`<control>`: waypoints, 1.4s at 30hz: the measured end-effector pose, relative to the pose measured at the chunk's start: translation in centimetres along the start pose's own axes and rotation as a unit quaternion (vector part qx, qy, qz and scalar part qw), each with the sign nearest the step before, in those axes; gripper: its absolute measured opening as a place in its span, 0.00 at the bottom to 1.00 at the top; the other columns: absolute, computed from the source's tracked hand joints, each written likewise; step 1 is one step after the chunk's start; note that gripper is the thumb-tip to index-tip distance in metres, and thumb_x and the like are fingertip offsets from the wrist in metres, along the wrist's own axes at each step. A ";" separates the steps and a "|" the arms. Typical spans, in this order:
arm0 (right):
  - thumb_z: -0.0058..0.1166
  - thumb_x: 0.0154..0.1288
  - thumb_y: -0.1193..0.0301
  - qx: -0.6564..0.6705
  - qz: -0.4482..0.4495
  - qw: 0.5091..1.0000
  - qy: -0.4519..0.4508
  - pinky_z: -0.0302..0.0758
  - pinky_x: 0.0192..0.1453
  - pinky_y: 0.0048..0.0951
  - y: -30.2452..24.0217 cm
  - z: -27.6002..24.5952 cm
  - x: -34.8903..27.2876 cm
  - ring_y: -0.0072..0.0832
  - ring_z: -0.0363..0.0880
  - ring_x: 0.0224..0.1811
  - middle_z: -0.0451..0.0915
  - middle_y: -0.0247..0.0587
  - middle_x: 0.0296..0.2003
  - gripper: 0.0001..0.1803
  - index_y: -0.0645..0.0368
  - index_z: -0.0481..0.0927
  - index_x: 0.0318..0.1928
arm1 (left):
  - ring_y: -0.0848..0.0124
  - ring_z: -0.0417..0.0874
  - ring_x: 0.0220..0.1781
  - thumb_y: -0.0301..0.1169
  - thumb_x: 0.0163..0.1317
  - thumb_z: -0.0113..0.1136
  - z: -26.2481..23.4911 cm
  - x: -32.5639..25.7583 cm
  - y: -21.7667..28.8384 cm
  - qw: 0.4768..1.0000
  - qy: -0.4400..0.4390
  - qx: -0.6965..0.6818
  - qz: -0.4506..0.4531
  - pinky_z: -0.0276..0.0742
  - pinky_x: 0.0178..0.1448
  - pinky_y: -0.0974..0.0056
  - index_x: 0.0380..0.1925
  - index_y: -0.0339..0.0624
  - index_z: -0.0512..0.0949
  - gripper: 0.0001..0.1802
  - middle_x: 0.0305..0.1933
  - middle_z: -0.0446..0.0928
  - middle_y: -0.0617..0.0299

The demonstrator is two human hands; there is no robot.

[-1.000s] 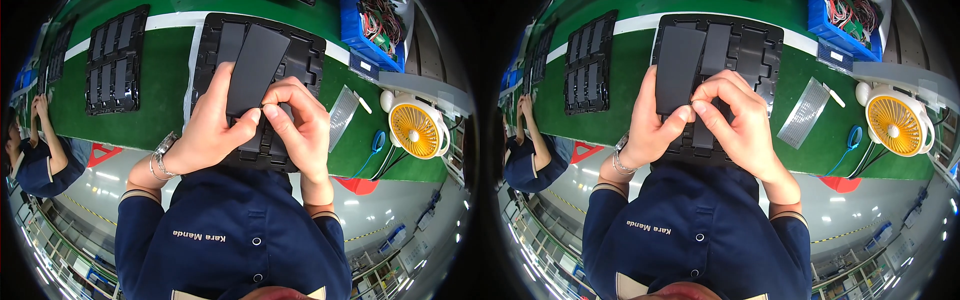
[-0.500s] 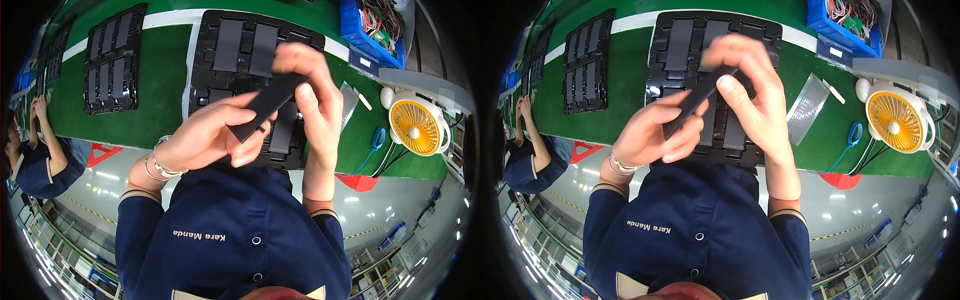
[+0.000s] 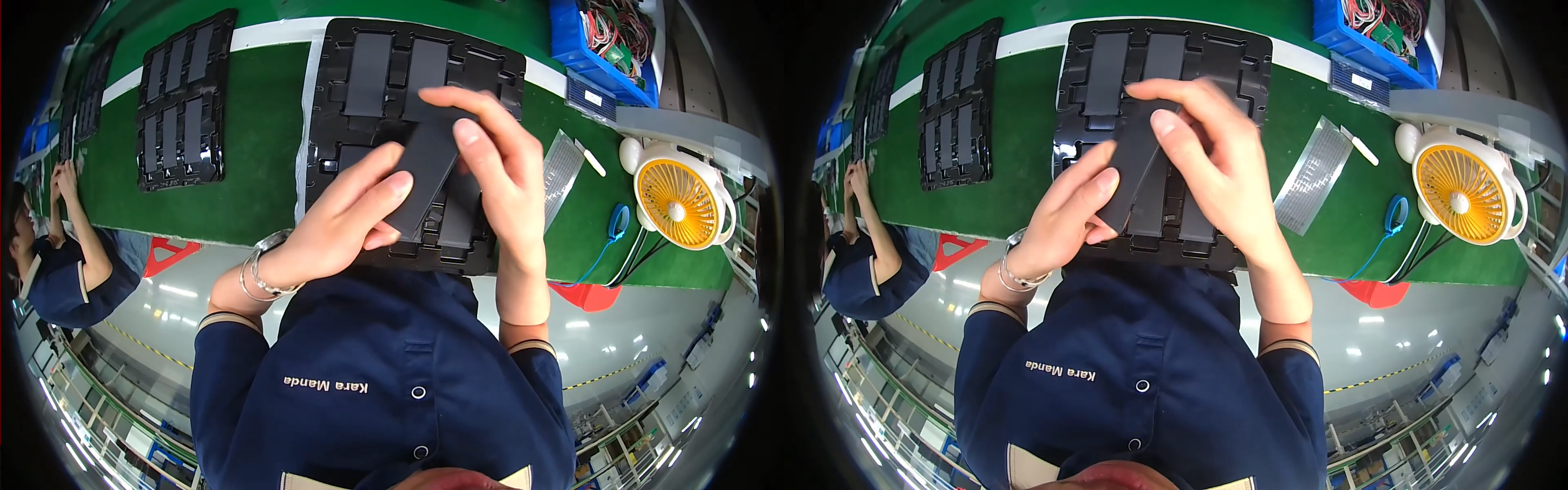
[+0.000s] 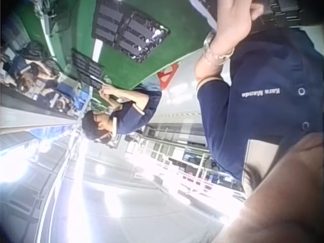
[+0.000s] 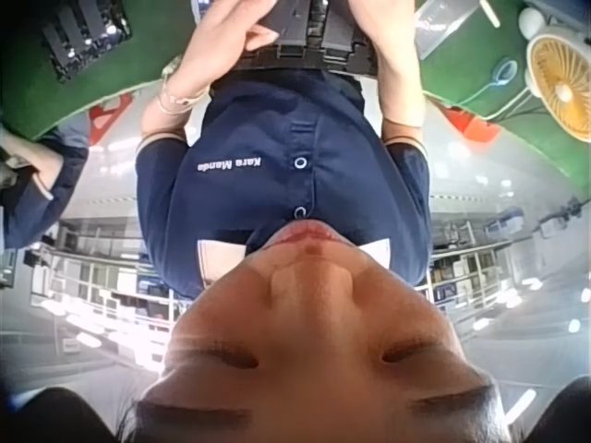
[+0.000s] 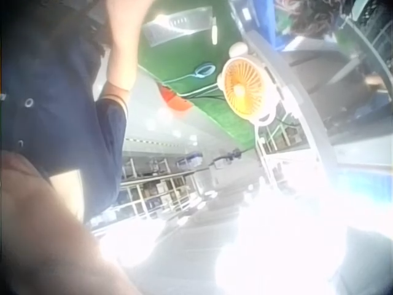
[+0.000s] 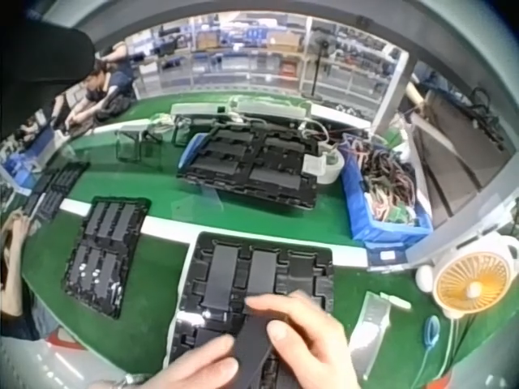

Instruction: The person assembles small black plastic components into an assembly tray by hand.

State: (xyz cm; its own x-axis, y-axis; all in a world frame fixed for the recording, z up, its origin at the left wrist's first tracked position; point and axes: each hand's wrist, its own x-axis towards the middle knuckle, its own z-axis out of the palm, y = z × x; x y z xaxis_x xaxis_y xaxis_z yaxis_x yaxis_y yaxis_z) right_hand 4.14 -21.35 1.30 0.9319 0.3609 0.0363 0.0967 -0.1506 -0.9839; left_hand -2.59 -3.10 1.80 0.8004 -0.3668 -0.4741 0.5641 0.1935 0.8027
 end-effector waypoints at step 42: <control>0.59 0.61 0.78 -0.056 -0.093 0.992 -0.069 0.75 0.46 0.32 -1.3 1.5 -3.0 0.37 0.80 0.41 0.79 0.44 0.37 0.07 0.65 0.79 0.39 | 0.66 0.84 0.42 0.33 0.75 0.40 -1.5 -3.6 -1.7 0.992 0.073 -0.032 0.096 0.80 0.41 0.67 0.59 0.36 0.60 0.18 0.44 0.78 0.52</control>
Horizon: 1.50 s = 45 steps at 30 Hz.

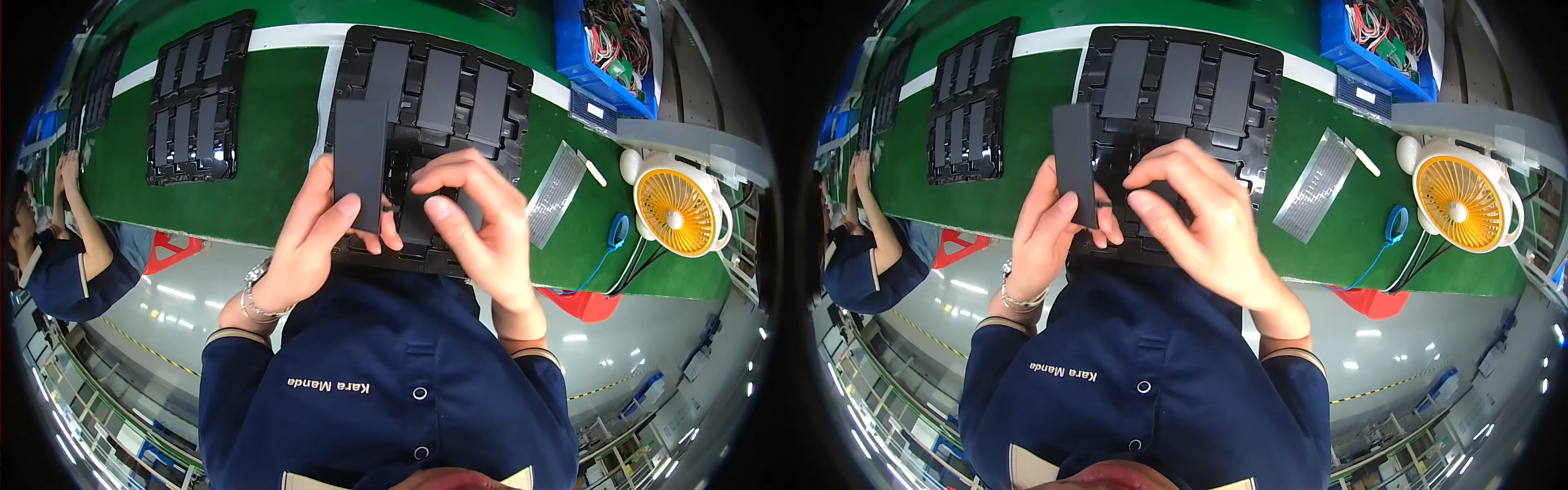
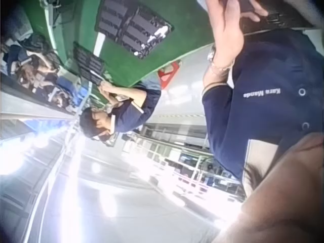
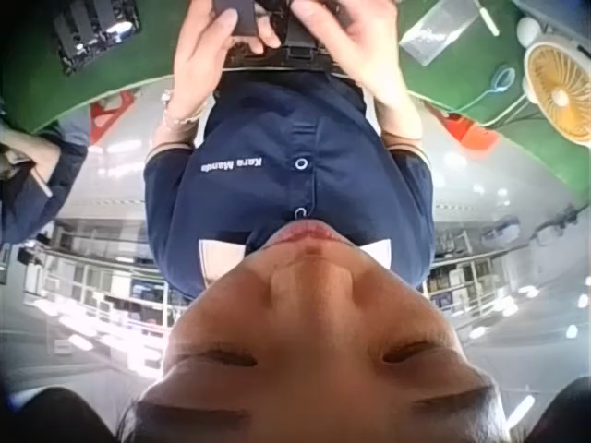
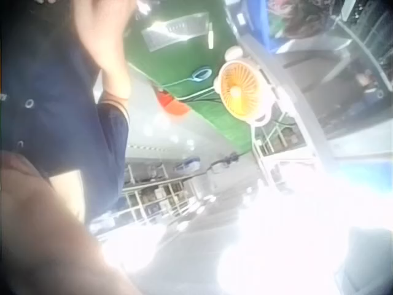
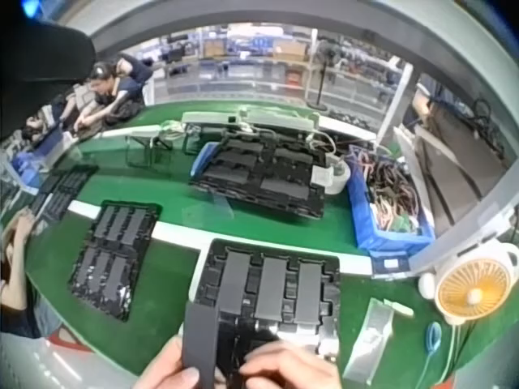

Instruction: The person assembles small black plastic components into an assembly tray by hand.

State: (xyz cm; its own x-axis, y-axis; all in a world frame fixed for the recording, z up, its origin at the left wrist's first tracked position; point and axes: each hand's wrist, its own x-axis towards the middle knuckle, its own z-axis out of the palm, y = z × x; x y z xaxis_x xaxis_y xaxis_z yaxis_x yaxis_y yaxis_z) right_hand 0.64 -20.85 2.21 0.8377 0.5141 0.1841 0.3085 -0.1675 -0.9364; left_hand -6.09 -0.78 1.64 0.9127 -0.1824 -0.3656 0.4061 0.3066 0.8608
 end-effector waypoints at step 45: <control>0.59 0.65 0.67 0.132 0.008 0.984 0.118 0.72 0.55 0.32 1.8 -0.2 0.5 0.32 0.75 0.54 0.77 0.45 0.47 0.14 0.66 0.80 0.44 | 0.73 0.71 0.14 0.39 0.75 0.42 2.2 2.0 -0.3 0.940 -0.177 -0.264 -0.120 0.67 0.20 0.71 0.57 0.34 0.61 0.21 0.27 0.72 0.57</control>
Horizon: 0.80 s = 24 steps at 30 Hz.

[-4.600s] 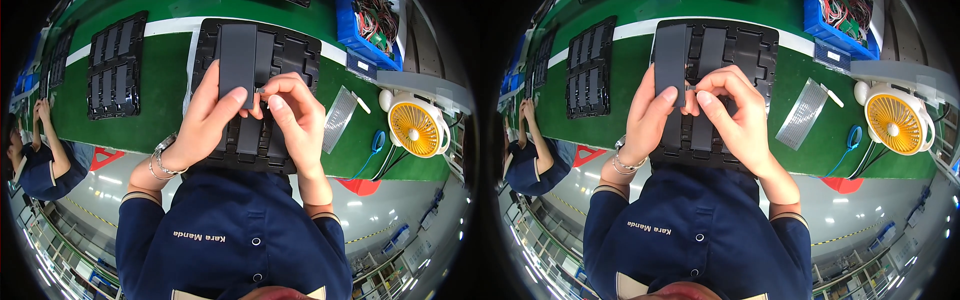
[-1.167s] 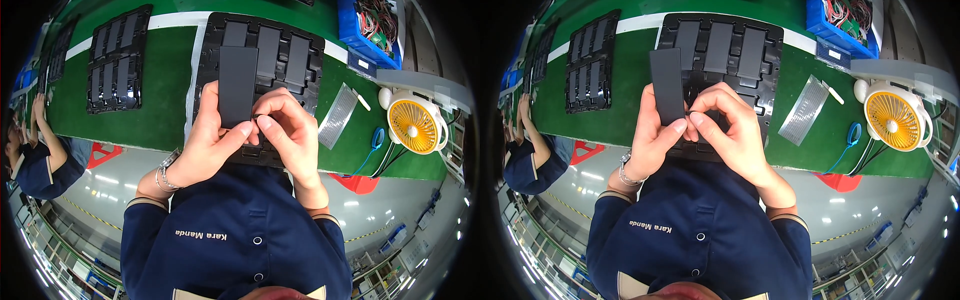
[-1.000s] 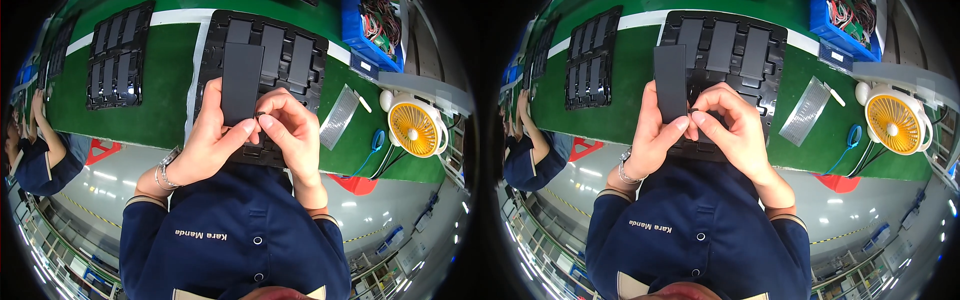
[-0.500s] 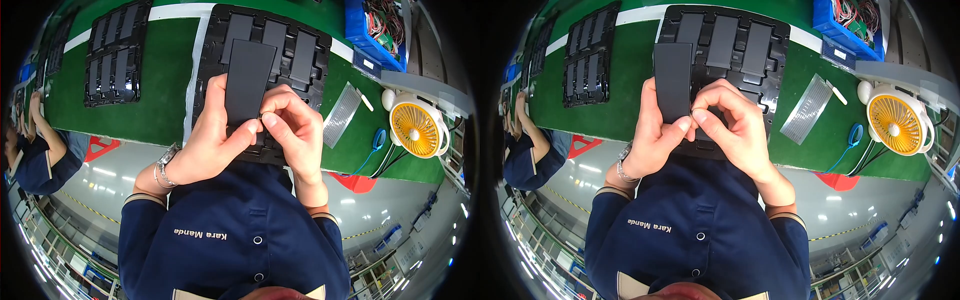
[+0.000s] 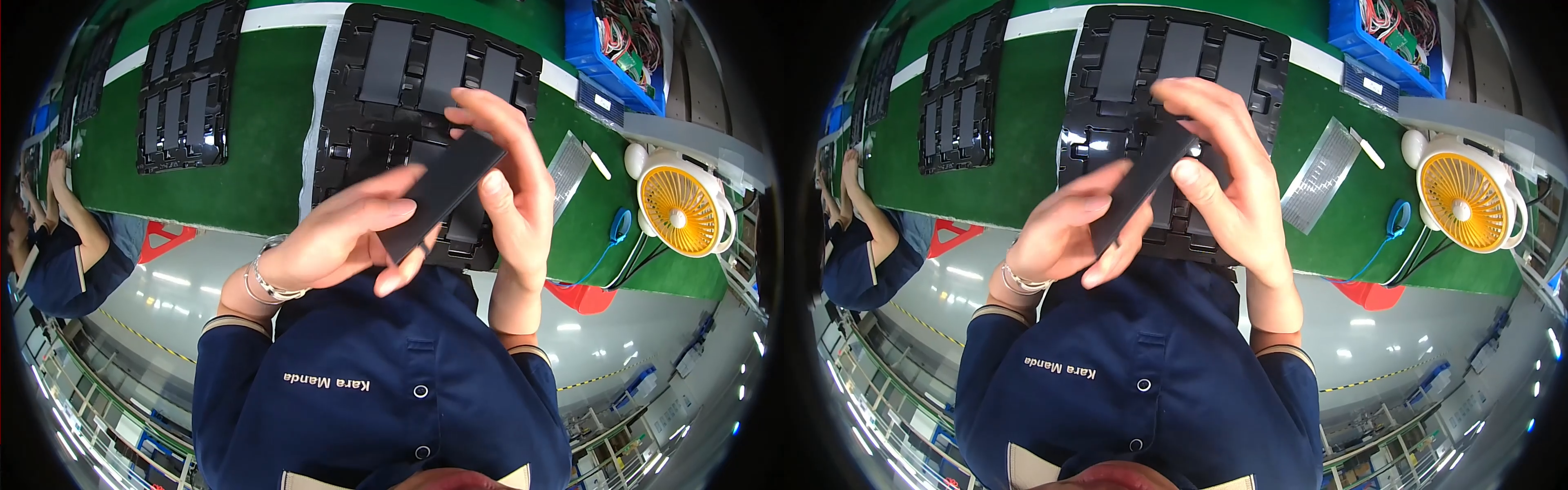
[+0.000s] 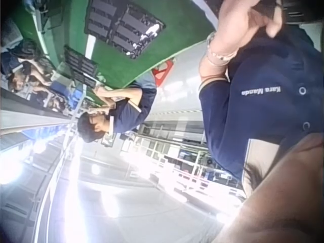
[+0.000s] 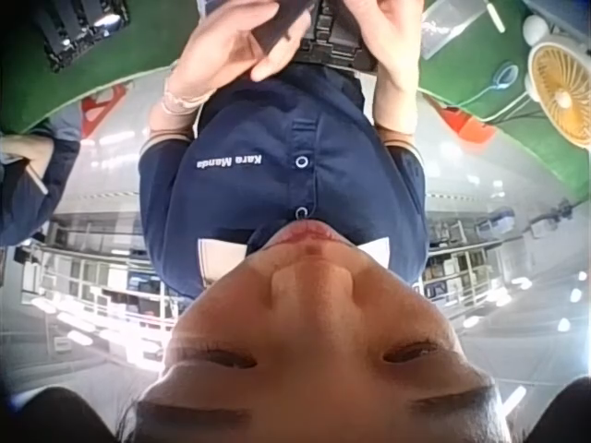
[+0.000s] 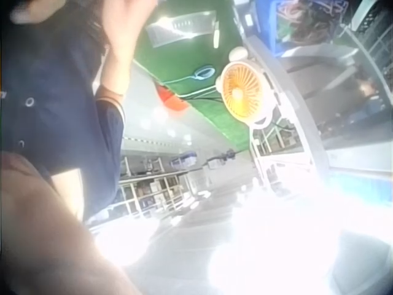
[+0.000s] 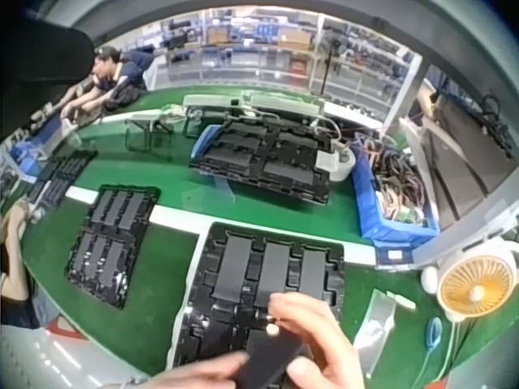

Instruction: The person assembles small black plastic components into an assembly tray by hand.

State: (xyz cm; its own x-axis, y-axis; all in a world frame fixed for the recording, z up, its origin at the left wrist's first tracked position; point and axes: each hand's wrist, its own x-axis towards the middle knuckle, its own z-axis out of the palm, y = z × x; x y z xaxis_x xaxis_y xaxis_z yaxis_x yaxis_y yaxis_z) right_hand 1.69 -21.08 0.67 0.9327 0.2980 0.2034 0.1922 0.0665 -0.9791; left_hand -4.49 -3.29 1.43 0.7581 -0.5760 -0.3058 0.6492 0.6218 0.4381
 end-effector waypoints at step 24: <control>0.72 0.47 0.61 -0.493 -0.062 0.809 -0.314 0.58 0.73 0.54 -0.7 0.6 -2.3 0.50 0.59 0.70 0.66 0.51 0.64 0.40 0.60 0.71 0.61 | 0.80 0.66 0.25 0.28 0.71 0.46 -2.5 -5.0 -0.1 0.869 0.231 0.432 0.069 0.64 0.29 0.74 0.72 0.35 0.56 0.30 0.32 0.72 0.66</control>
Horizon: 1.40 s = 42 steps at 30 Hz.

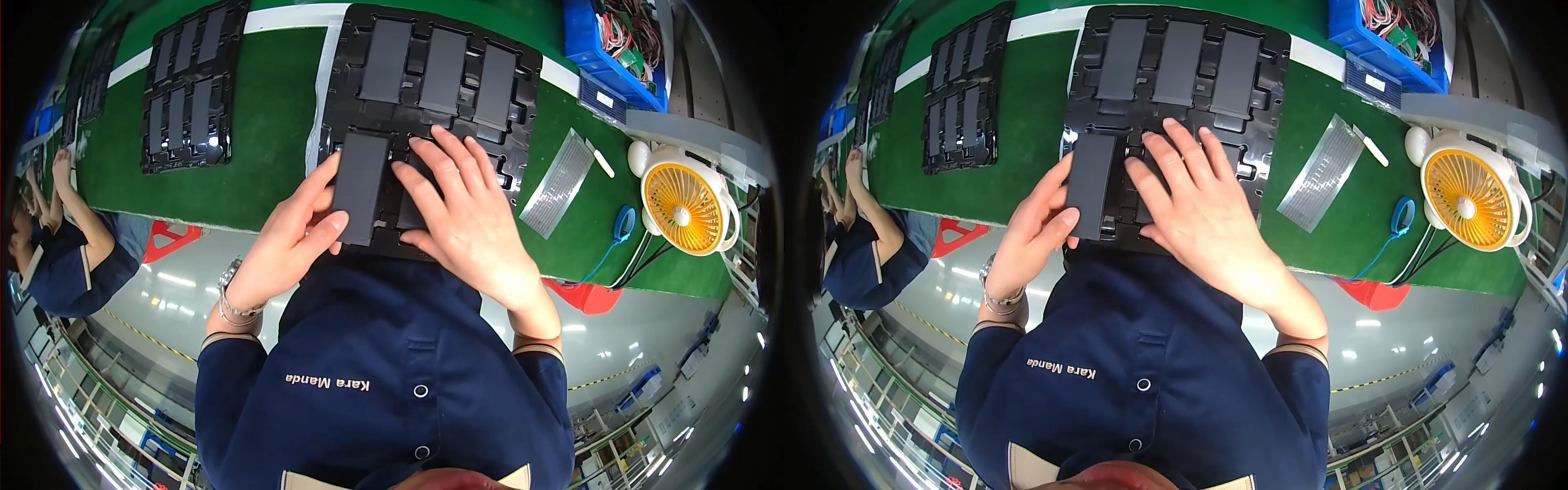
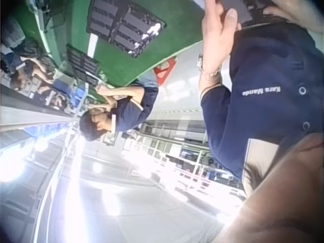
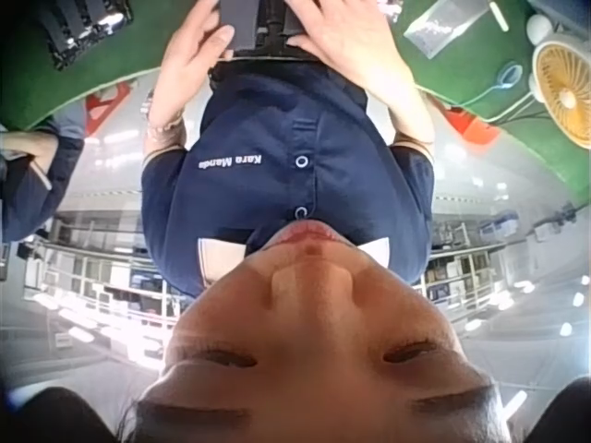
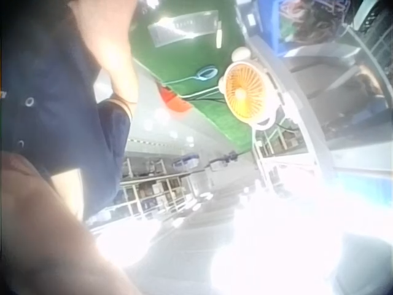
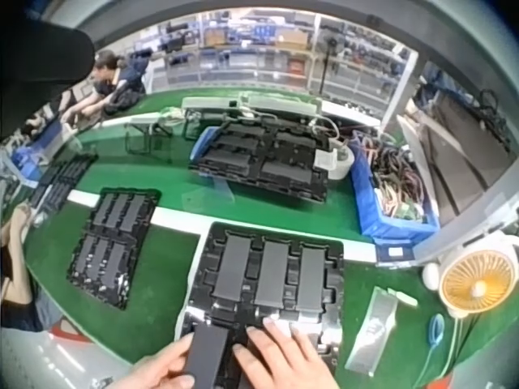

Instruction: The person assembles small black plastic components into an assembly tray by hand.

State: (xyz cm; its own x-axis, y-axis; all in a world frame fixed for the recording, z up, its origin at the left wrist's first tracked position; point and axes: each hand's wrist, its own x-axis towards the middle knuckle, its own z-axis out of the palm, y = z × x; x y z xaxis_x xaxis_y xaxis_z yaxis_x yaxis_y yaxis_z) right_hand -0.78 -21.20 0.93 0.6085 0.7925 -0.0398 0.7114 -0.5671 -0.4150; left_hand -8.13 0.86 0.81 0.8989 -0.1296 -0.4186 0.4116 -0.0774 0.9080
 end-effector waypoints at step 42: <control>0.66 0.36 0.76 -0.062 -0.049 0.924 0.375 0.77 0.39 0.34 1.5 -0.4 -0.5 0.37 0.79 0.37 0.77 0.38 0.32 0.19 0.59 0.85 0.37 | 0.70 0.70 0.16 0.31 0.60 0.67 0.6 0.1 -0.4 0.926 0.110 0.347 0.104 0.68 0.26 0.66 0.67 0.50 0.68 0.34 0.16 0.66 0.65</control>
State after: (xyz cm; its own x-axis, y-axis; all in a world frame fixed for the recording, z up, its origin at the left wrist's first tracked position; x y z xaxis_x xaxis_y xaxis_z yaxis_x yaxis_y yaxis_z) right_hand 0.12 -22.51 0.70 0.5782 0.4897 0.6526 0.7825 -0.5594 -0.2735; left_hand -8.32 0.31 0.39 0.9882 -0.0136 -0.1527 0.0998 -0.6991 0.7080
